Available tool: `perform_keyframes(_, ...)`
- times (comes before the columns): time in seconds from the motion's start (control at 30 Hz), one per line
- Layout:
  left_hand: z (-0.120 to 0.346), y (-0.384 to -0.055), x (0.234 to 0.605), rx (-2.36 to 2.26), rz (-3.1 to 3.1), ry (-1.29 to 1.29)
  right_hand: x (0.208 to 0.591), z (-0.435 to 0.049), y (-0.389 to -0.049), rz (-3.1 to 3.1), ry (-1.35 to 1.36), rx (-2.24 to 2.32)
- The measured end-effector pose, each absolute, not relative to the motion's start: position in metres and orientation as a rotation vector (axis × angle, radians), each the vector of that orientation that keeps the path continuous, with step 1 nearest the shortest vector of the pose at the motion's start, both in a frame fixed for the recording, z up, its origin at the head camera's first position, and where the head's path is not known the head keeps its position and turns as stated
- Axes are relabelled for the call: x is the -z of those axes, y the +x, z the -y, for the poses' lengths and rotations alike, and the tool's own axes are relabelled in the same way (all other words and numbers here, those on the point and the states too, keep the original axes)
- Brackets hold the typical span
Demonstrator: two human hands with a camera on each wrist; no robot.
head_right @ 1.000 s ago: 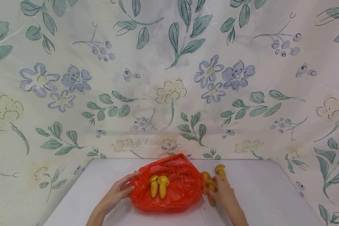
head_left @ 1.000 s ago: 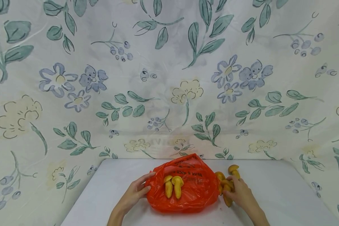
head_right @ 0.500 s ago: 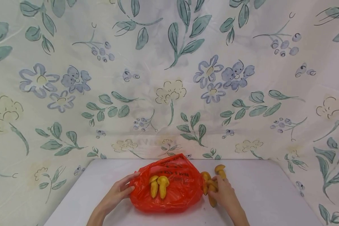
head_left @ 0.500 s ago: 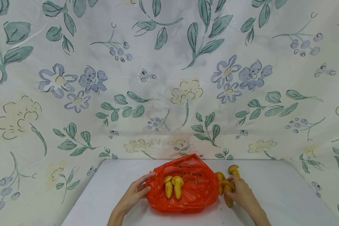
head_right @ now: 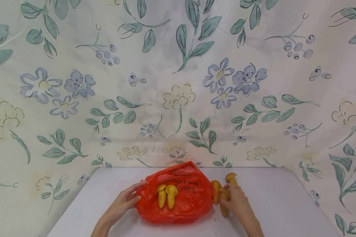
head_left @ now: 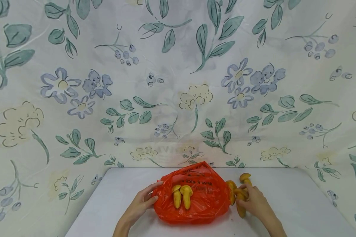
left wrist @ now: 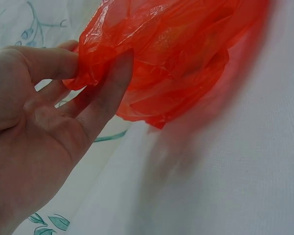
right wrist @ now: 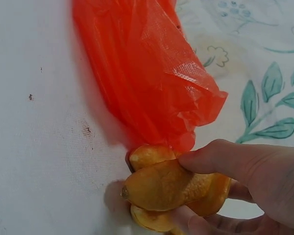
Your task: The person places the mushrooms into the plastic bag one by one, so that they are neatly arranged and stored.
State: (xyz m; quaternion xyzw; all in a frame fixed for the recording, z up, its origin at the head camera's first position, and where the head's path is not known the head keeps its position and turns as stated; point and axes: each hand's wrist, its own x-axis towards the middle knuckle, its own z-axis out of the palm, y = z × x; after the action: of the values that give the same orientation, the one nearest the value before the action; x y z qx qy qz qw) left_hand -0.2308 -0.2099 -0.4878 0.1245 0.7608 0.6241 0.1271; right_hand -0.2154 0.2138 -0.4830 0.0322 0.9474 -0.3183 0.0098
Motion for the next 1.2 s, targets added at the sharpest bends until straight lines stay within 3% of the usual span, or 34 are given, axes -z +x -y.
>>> perform_keyframes(1.2,0.211,-0.231,0.489,-1.806,-2.214,0.402,0.473,-0.224,-0.213,-2.985,0.083,0.993)
